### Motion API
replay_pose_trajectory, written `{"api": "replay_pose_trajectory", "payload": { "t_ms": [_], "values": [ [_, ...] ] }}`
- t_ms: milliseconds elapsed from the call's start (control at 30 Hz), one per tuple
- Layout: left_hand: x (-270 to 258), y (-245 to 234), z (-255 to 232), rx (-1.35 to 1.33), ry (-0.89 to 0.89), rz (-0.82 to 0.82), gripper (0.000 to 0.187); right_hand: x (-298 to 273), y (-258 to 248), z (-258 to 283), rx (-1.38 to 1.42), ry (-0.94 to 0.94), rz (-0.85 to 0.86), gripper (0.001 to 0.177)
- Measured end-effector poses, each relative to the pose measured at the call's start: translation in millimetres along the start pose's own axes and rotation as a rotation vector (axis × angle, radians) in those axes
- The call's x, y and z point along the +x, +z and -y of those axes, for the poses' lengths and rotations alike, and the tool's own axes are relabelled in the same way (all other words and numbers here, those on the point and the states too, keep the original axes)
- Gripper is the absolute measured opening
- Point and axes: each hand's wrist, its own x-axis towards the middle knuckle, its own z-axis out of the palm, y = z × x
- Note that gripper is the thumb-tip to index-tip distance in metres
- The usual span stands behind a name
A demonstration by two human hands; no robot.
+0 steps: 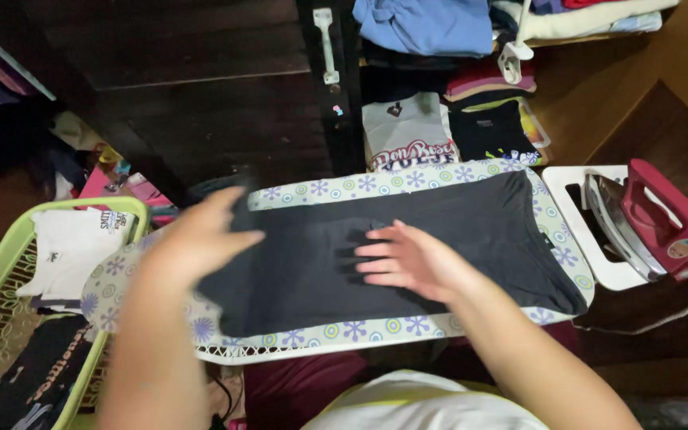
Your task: Ironing and folding a black t-shirt on an ironing board
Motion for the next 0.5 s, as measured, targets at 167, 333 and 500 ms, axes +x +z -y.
{"api": "replay_pose_trajectory", "payload": {
  "t_ms": [167, 333, 500],
  "values": [
    [-2, 79, -53, 0.02, 0.294, 0.176, 0.061, 53, -17, -39, 0.226, 0.128, 0.026, 0.068],
    [2, 141, 7, 0.198, 0.566, -0.047, 0.028, 64, -25, -55, 0.197, 0.156, -0.177, 0.046],
    [4, 145, 52, 0.243, 0.632, -0.463, 0.03, 48, 2, -44, -0.091, 0.027, -0.221, 0.066]
  ]
}}
